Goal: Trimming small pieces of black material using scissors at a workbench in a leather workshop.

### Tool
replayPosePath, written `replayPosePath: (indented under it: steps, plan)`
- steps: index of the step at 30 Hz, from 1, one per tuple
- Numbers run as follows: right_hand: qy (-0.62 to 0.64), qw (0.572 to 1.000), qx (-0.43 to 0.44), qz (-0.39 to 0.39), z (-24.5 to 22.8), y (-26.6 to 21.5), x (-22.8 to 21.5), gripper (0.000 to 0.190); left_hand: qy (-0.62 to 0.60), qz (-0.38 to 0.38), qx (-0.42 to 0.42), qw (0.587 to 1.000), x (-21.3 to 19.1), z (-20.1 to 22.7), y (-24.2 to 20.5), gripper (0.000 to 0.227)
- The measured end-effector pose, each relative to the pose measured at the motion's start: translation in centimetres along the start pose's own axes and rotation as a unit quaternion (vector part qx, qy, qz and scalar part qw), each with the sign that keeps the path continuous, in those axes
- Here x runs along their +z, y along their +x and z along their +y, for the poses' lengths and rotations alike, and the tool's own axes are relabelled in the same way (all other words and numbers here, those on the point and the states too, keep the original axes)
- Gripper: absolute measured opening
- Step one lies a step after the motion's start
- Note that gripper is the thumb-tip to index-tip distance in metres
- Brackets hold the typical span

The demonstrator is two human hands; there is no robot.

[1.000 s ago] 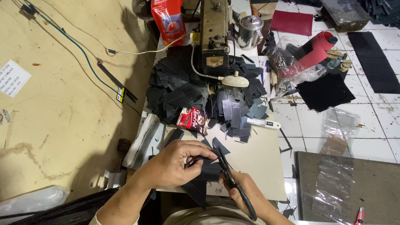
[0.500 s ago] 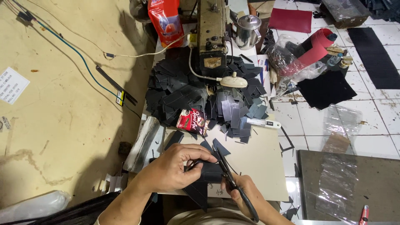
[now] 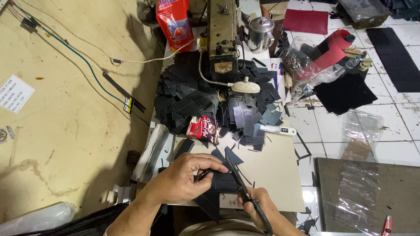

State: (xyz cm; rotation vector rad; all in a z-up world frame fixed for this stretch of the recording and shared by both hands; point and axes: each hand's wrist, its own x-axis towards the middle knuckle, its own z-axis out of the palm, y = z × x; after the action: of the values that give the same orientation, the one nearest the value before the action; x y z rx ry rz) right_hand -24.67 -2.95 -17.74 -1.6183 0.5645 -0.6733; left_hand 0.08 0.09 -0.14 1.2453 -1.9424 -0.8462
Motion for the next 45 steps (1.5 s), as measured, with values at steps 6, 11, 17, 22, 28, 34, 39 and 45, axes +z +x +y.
replayPosePath:
  steps: [6, 11, 17, 22, 28, 34, 39, 45]
  plan:
    - [0.221, 0.960, 0.089, 0.150, 5.0, -1.0, -2.0, 0.079, -0.102, -0.018, -0.122, 0.987, 0.1, -0.2, 0.4, 0.019]
    - [0.175, 0.953, 0.041, 0.244, 4.1, -0.4, -4.1, 0.093, -0.143, 0.040, -0.112, 0.983, 2.7, -4.2, 5.4, 0.021]
    - [0.185, 0.941, 0.075, 0.273, 7.3, -1.2, -4.8, 0.095, -0.201, 0.171, -0.131, 0.956, 4.7, -9.0, 12.5, 0.028]
    - [0.188, 0.940, 0.080, 0.272, 7.6, -1.5, -4.6, 0.093, -0.164, 0.196, -0.229, 0.939, 3.9, -10.6, 14.6, 0.042]
    - [0.165, 0.942, 0.083, 0.280, 5.7, -1.2, -4.6, 0.091, 0.176, 0.111, -0.250, 0.946, 4.7, -12.8, 10.4, 0.019]
    - [0.187, 0.940, 0.057, 0.279, 6.6, -1.4, -4.5, 0.089, 0.211, -0.108, -0.335, 0.912, 7.4, -12.2, 5.4, 0.072]
    - [0.199, 0.940, 0.054, 0.271, 6.6, -1.3, -4.6, 0.086, 0.249, -0.079, -0.225, 0.939, 8.7, -14.2, 4.0, 0.060]
    - [0.214, 0.938, 0.039, 0.271, 7.9, -1.5, -4.9, 0.085, 0.287, -0.084, -0.208, 0.931, 8.3, -16.0, 2.0, 0.069]
